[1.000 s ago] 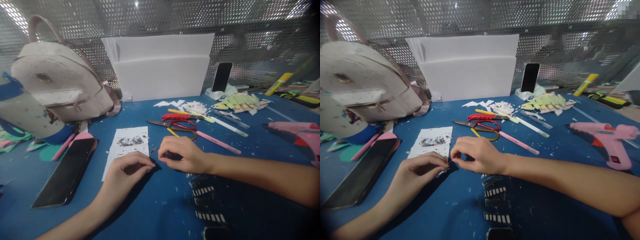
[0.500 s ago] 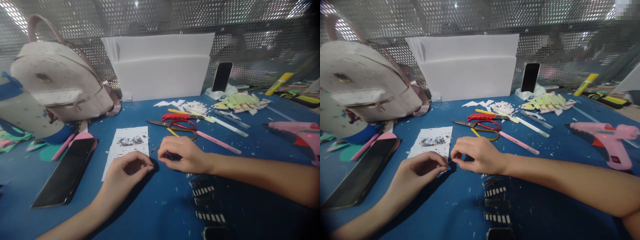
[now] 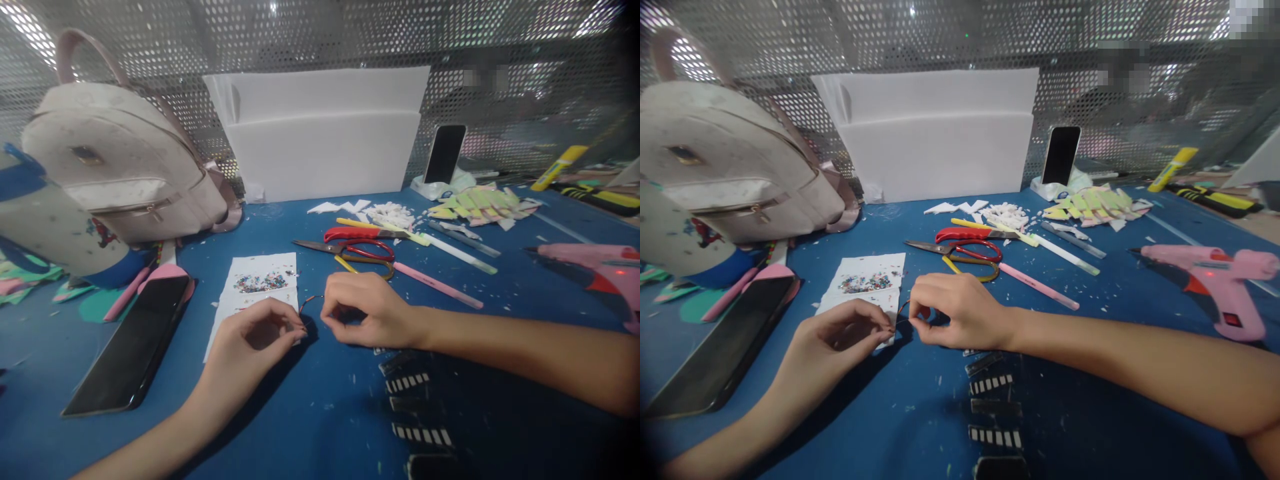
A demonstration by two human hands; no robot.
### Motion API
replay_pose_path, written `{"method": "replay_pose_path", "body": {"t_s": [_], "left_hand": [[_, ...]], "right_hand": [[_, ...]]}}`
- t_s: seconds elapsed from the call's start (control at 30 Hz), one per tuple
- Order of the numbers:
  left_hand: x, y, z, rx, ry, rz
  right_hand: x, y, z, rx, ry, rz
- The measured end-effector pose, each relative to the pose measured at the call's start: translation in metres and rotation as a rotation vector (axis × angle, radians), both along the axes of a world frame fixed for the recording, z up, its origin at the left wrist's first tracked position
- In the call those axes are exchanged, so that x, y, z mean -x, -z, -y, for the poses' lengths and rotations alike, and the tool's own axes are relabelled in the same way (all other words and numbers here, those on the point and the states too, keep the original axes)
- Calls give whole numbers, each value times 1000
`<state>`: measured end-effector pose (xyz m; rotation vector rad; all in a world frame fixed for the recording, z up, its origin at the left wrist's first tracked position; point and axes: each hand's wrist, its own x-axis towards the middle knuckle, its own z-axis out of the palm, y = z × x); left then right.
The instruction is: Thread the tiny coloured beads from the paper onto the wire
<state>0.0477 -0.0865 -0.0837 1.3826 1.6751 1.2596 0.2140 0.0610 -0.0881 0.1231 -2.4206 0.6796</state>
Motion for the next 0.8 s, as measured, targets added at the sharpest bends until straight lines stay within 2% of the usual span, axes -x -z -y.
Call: {"method": "replay_pose_path", "body": {"t_s": [0.4, 0.8], "left_hand": [[1, -2, -1, -33, -77, -56], [2, -2, -2, -23, -70, -48]], "right_hand": [[-1, 0, 0, 7, 39, -28], [-1, 2, -1, 35, 23, -15]]}}
